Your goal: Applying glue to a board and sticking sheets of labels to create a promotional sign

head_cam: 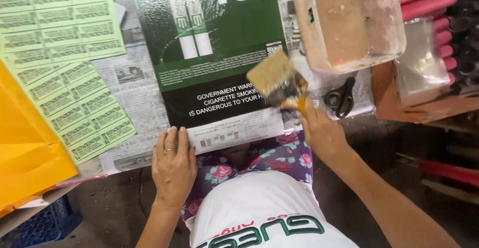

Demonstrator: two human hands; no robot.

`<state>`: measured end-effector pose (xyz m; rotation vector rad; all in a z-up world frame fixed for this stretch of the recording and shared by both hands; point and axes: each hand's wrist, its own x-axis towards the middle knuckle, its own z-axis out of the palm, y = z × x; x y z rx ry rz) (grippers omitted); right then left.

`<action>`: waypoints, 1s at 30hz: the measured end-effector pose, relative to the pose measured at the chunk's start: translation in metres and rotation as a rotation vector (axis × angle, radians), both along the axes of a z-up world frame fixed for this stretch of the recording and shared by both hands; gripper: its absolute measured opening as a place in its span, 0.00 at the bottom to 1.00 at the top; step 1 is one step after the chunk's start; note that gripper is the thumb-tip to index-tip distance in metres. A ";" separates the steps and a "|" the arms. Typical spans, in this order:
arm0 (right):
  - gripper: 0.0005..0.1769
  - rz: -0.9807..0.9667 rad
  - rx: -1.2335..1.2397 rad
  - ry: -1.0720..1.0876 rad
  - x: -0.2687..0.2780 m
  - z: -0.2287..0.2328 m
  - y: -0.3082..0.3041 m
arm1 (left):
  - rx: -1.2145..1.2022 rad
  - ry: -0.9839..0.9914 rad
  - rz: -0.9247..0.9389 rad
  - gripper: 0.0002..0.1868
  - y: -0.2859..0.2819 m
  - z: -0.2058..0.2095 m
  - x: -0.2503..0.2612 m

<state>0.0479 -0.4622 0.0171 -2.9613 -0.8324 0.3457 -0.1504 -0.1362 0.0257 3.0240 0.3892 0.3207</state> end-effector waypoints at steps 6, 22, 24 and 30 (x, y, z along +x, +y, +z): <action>0.34 -0.050 -0.211 0.260 -0.027 0.062 -0.043 | 0.036 0.028 0.011 0.24 0.001 -0.002 0.000; 0.08 0.666 -0.084 0.099 0.114 0.044 0.111 | -0.026 0.004 0.008 0.26 0.003 -0.016 -0.005; 0.07 0.627 -0.199 0.127 0.125 0.063 0.084 | -0.040 0.006 0.009 0.26 0.002 -0.018 -0.004; 0.07 0.553 -0.468 0.068 0.135 0.098 0.025 | -0.026 -0.008 -0.001 0.27 0.005 -0.024 -0.006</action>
